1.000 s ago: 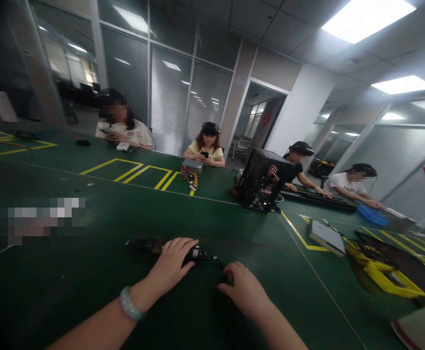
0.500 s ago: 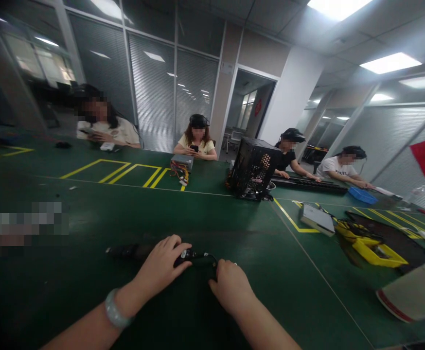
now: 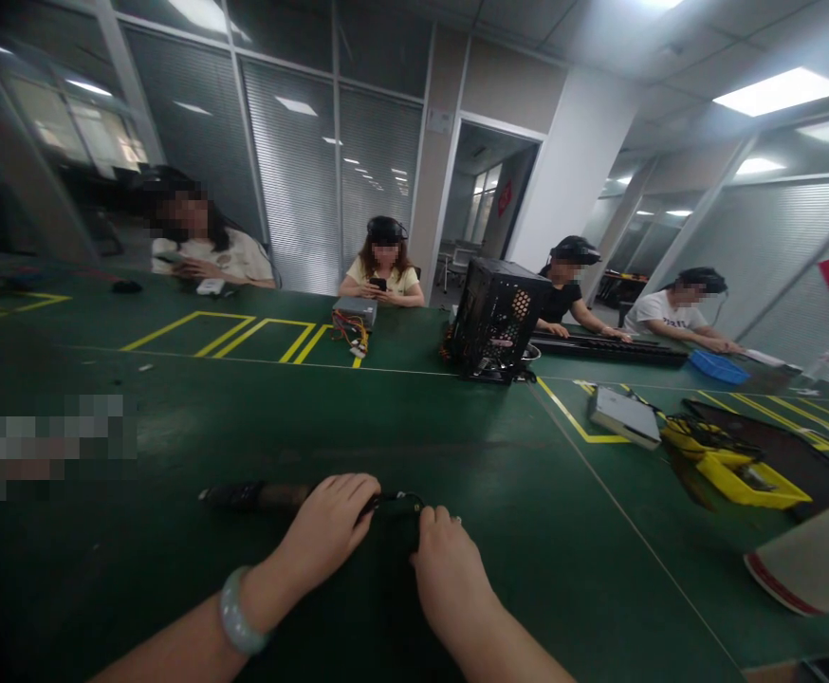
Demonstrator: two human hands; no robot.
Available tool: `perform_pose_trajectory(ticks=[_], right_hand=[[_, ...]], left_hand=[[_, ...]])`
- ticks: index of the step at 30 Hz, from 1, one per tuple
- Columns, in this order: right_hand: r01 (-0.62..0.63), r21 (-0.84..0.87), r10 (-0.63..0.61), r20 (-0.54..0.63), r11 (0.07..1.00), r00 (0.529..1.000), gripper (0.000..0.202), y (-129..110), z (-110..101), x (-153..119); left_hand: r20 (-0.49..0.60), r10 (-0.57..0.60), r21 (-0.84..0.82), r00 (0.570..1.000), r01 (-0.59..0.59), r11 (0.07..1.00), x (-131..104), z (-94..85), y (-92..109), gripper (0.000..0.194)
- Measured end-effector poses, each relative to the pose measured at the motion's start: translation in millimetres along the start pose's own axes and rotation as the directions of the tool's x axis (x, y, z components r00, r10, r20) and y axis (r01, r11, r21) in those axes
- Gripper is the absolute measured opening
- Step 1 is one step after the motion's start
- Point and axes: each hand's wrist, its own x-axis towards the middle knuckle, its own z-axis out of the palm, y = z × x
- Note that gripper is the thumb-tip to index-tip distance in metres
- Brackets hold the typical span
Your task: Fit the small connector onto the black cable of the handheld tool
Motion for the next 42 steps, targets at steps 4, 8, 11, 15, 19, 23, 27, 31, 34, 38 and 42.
perform_pose_trajectory(ticks=[4,8,11,15,19,23,27,31,34,38,42], right_hand=[[-0.013,-0.086,0.012,-0.007,0.996,1.000,0.024,2,5,-4],[-0.013,-0.038,0.012,-0.016,0.999,1.000,0.023,6,7,1],[0.045,0.143,-0.046,0.007,0.989,0.999,0.017,14,8,8],[0.184,0.426,-0.238,0.075,0.886,0.968,0.011,25,11,24],[0.126,0.672,-0.295,0.145,0.730,0.944,0.013,21,18,43],[0.132,0.823,-0.345,0.081,0.552,0.935,0.014,6,24,63],[0.156,0.828,-0.296,0.013,0.539,0.955,0.013,-6,26,85],[0.218,0.777,-0.200,-0.121,0.590,0.972,0.011,-13,26,94],[0.245,0.748,-0.160,-0.186,0.617,0.969,0.010,-12,28,91],[0.257,0.714,-0.136,-0.223,0.651,0.965,0.012,-2,33,88],[0.271,0.631,-0.136,-0.254,0.727,0.958,0.008,5,39,90]], left_hand=[[-0.023,0.001,0.011,1.000,-0.001,1.000,1,2.5,-2,0.028],[-0.043,0.031,0.014,0.999,-0.031,0.999,2,3.6,-5,0.027],[-0.051,0.054,0.010,0.997,-0.053,0.999,4,2.7,-6,0.027],[-0.067,0.099,0.032,0.993,-0.097,0.995,6,1.6,-9,0.023],[-0.092,0.114,0.049,0.989,-0.110,0.993,7,0.1,-17,0.018],[-0.114,0.106,0.046,0.988,-0.102,0.994,7,-2.5,-29,0.019],[-0.133,0.106,0.060,0.985,-0.099,0.993,8,-2.4,-37,0.021],[-0.147,0.079,0.058,0.986,-0.071,0.996,10,0.6,-37,0.024],[-0.146,0.060,0.050,0.987,-0.053,0.997,10,2.5,-35,0.025],[-0.151,0.051,0.046,0.987,-0.045,0.998,10,3.5,-34,0.021],[-0.159,0.038,0.047,0.987,-0.031,0.998,10,2.6,-31,0.021]])
